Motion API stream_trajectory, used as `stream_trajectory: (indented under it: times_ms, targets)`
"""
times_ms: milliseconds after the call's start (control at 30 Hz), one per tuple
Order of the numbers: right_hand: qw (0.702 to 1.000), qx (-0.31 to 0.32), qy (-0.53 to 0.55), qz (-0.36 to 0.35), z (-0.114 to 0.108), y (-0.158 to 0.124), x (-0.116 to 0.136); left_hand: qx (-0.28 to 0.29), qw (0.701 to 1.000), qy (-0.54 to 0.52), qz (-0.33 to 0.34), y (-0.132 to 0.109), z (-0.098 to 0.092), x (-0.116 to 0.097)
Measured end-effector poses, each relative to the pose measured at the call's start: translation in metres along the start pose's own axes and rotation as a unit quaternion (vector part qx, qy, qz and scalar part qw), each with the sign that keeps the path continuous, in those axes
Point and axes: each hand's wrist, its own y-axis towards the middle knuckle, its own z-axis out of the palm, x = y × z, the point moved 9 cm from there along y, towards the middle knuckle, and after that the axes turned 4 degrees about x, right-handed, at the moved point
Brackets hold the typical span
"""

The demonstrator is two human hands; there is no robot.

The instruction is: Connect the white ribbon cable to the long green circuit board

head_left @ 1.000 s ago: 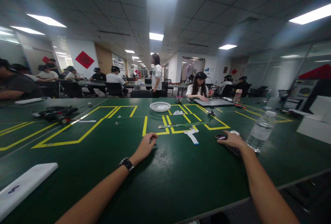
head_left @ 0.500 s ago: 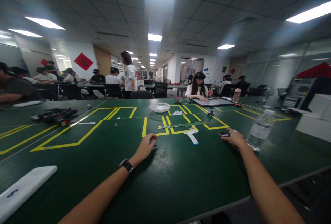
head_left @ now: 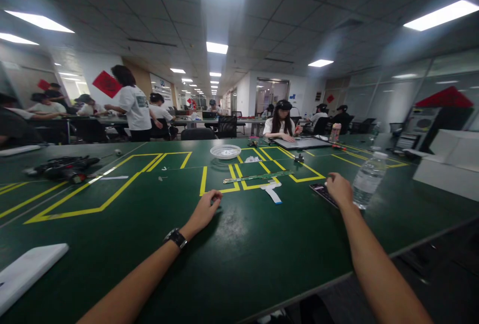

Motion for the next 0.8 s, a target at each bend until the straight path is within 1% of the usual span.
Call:
stream_trajectory:
  times_ms: [100, 233, 400, 533, 667, 800]
  targets:
    - [1.000, -0.013, 0.020, 0.008, -0.010, -0.003, -0.001, -0.004, 1.000, 0.001, -0.001, 0.000, 0.000, 0.002]
    - [0.999, -0.004, 0.022, 0.030, -0.014, -0.006, -0.005, 0.005, 1.000, 0.006, -0.005, -0.001, 0.001, 0.001]
    - [0.998, 0.050, -0.024, 0.044, -0.006, -0.008, -0.008, 0.006, 1.000, 0.004, -0.013, -0.002, 0.000, 0.000]
    - [0.995, 0.085, -0.034, 0.046, 0.001, -0.007, -0.010, 0.008, 1.000, 0.003, -0.007, -0.001, 0.001, 0.000]
    - [0.993, 0.106, -0.041, 0.045, 0.004, -0.007, -0.011, 0.007, 1.000, 0.003, -0.008, -0.001, 0.000, 0.001]
    - [0.993, 0.103, -0.045, 0.039, 0.005, -0.006, -0.011, 0.005, 1.000, -0.002, -0.010, -0.002, 0.000, 0.001]
